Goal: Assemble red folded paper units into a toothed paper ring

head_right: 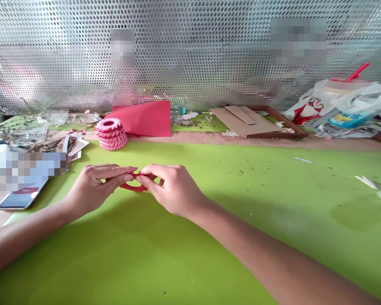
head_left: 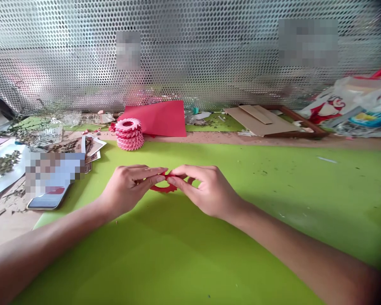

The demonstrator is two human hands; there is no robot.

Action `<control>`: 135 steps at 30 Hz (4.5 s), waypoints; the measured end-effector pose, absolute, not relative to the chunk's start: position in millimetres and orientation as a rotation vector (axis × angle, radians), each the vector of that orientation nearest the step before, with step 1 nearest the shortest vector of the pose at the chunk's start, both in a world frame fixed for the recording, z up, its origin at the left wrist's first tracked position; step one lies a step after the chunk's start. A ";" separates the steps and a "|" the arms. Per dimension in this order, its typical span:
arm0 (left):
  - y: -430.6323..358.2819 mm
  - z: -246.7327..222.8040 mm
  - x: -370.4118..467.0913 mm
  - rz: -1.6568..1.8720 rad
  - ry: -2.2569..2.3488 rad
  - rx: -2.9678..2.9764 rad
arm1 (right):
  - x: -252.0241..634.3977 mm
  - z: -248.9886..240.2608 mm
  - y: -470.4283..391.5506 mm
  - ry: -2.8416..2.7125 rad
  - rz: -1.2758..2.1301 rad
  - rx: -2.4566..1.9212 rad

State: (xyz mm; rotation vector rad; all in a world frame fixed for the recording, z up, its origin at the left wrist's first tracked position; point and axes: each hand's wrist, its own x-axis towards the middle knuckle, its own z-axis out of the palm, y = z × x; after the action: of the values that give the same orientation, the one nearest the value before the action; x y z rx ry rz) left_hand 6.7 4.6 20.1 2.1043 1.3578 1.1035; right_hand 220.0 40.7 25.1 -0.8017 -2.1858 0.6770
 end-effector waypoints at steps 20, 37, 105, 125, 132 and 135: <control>8.9 20.0 -3.8 0.986 1.202 1.640 | 217.3 18.9 49.0 -1.745 1.421 -1.062; 17.5 15.5 4.1 0.825 1.313 1.660 | 204.5 5.3 50.6 -2.002 1.308 -1.026; 16.4 17.6 5.5 0.693 1.485 1.659 | 203.1 6.2 42.2 -2.004 1.135 -1.049; 12.3 17.5 1.4 0.728 1.413 1.591 | 212.4 14.7 46.5 -2.004 1.050 -1.076; 11.1 19.5 -0.6 0.856 1.491 2.061 | 211.5 13.8 45.4 -2.028 1.086 -1.059; 8.7 15.3 1.1 0.820 1.530 2.361 | 210.8 16.1 43.0 -2.041 1.136 -1.024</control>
State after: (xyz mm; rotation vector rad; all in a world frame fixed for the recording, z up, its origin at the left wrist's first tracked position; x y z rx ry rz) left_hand 1.1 8.7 15.3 2.3605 1.5300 0.8204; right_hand 210.8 43.0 16.1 -1.0241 -2.0409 1.1360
